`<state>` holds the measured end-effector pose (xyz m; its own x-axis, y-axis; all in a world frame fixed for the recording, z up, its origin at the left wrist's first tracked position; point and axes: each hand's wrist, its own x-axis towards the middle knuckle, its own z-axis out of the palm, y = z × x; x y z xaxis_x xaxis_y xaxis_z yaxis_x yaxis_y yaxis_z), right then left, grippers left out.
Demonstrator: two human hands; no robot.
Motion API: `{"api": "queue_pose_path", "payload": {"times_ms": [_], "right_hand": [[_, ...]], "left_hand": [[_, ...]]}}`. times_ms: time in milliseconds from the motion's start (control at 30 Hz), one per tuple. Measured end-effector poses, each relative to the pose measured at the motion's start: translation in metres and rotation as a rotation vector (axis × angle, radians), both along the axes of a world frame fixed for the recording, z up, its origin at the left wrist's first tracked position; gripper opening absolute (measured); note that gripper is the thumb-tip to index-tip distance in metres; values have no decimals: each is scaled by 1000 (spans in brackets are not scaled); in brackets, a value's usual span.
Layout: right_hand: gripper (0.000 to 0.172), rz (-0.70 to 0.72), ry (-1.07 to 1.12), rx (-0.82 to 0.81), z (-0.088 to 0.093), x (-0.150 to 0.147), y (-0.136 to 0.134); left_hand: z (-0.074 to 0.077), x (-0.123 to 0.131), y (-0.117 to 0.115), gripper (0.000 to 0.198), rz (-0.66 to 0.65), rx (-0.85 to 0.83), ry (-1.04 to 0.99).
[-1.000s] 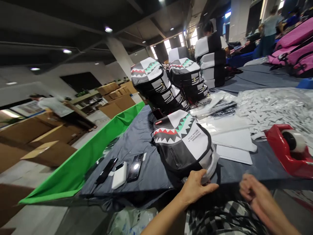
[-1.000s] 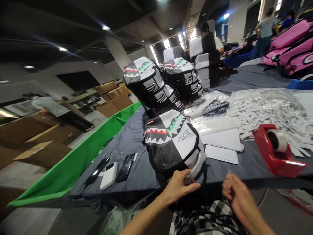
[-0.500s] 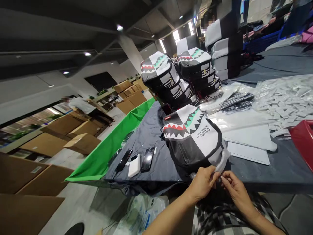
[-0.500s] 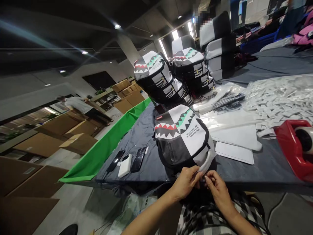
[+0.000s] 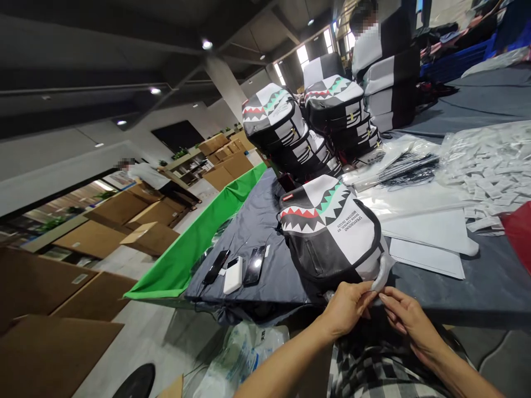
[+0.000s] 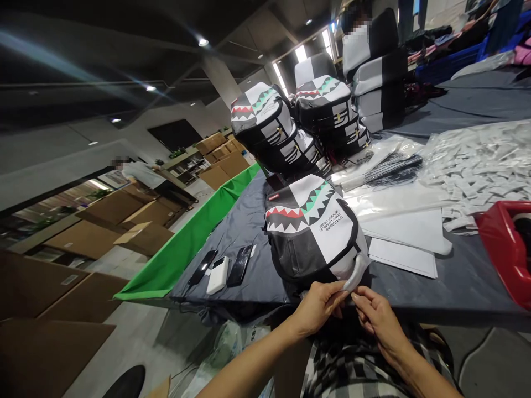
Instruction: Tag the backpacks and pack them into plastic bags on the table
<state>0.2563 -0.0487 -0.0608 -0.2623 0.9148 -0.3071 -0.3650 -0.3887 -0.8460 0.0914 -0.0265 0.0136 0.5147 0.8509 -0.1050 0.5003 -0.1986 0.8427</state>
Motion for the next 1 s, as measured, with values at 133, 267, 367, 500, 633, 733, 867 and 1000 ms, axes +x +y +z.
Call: {"api": "queue_pose_path", "payload": {"times_ms": [133,267,367,500,633,733,867,1000], "right_hand": [[49,130,587,-145,3,-2,-8],[54,82,867,-150,-7,-11,-1],[34,38,817,-177,-8,-5,0],[51,-30,320,-197,0,24,-4],[75,-177,-384,85,11,50,0],[74,-305,-774,373,22,52,14],[72,-221,-927,491,33,39,42],[68,-78,-784,247,37,39,72]], "left_hand": [[-2,-2,0,38,57,56,-16],[-6,-5,0,52,117,102,-24],[-17,-7,-2,34,-7,335,117],[-42,-10,-7,41,-174,999,470],[-61,-26,-17,43,-116,1427,608],[-66,-54,-22,42,-134,1456,633],[-54,-95,-13,34,-158,1337,712],[-25,-105,12,25,-474,1315,722]]}}
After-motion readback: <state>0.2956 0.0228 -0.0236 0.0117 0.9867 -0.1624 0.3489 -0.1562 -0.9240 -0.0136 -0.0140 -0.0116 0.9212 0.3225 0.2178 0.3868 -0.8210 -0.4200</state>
